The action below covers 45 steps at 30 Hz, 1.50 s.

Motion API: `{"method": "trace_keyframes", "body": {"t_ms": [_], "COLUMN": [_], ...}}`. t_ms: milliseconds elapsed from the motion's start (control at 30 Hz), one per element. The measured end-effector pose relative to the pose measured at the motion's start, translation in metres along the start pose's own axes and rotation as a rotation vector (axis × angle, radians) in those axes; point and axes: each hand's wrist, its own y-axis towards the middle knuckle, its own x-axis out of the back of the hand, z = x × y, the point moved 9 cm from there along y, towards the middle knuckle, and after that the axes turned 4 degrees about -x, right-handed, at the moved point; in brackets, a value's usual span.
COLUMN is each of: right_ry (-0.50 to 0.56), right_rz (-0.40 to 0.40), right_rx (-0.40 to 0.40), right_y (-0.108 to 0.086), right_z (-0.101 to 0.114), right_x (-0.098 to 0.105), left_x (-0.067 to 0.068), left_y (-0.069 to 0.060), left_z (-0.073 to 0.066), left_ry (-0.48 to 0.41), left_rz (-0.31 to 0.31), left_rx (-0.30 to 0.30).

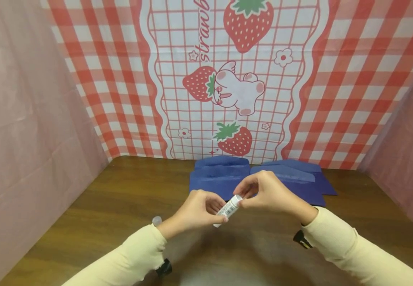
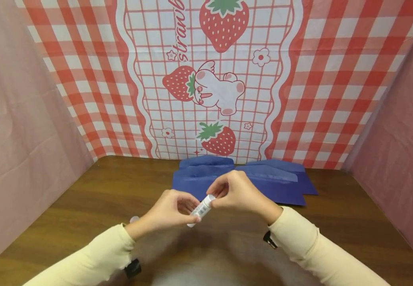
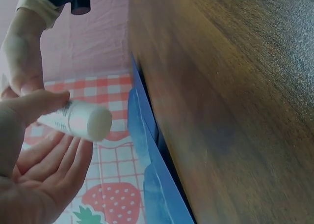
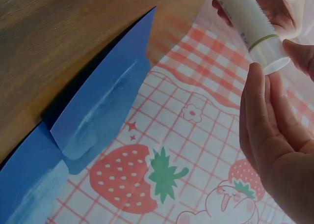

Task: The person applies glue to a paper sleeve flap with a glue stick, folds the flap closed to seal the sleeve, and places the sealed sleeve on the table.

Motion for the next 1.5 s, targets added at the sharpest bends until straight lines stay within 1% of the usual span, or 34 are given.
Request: {"method": "trace_keyframes", "body": {"t_ms": [100, 233, 467, 500, 567, 633, 700, 767, 867, 1000, 1067, 1167, 1267, 1333, 1433, 1500], "right_ry": [0.017, 0.004, -0.019, -0.021, -0.026, -0.025, -0.009, 0.012, 0.030, 0.038, 0.054, 0.083, 0.099, 0.106, 0.104, 0.095], "right_rz": [-0.026, -0.070, -0.142, -0.146, -0.152, -0.150, -0.132, -0.102, -0.042, 0.057, 0.111, 0.174, 0.210, 0.226, 0.233, 0.225], "right_rx": [-0.050, -0.103, -0.183, -0.189, -0.191, -0.175, -0.143, -0.096, -0.001, 0.170, 0.251, 0.349, 0.402, 0.415, 0.405, 0.389], "right_y": [0.002, 0.002, 0.003, 0.003, 0.004, 0.005, 0.006, 0.007, 0.006, 0.002, -0.001, -0.006, -0.010, -0.012, -0.013, -0.013], "right_z": [-0.004, -0.008, -0.014, -0.015, -0.016, -0.016, -0.015, -0.014, -0.009, 0.005, 0.013, 0.022, 0.029, 0.032, 0.033, 0.031], "right_x": [0.001, 0.002, 0.004, 0.004, 0.004, 0.004, 0.003, 0.001, -0.003, -0.007, -0.010, -0.013, -0.014, -0.015, -0.016, -0.016], "left_x": [0.001, 0.002, 0.005, 0.005, 0.006, 0.007, 0.008, 0.009, 0.007, 0.002, -0.002, -0.005, -0.008, -0.010, -0.012, -0.013], "left_y": [-0.001, -0.002, -0.004, -0.004, -0.005, -0.004, -0.003, -0.001, 0.002, 0.002, 0.000, -0.003, -0.006, -0.008, -0.010, -0.011], "left_z": [-0.004, -0.011, -0.022, -0.023, -0.025, -0.024, -0.022, -0.018, -0.011, -0.002, 0.001, 0.003, 0.003, 0.003, 0.002, 0.003], "left_ry": [0.062, 0.158, 0.400, 0.419, 0.428, 0.399, 0.337, 0.259, 0.133, 0.001, -0.050, -0.118, -0.176, -0.206, -0.223, -0.223], "left_rz": [-0.052, -0.111, -0.197, -0.206, -0.213, -0.204, -0.178, -0.132, -0.017, 0.152, 0.214, 0.281, 0.342, 0.374, 0.400, 0.401], "left_rx": [-0.020, -0.062, -0.166, -0.180, -0.197, -0.202, -0.197, -0.173, -0.111, -0.026, 0.004, 0.036, 0.055, 0.064, 0.066, 0.064]}}
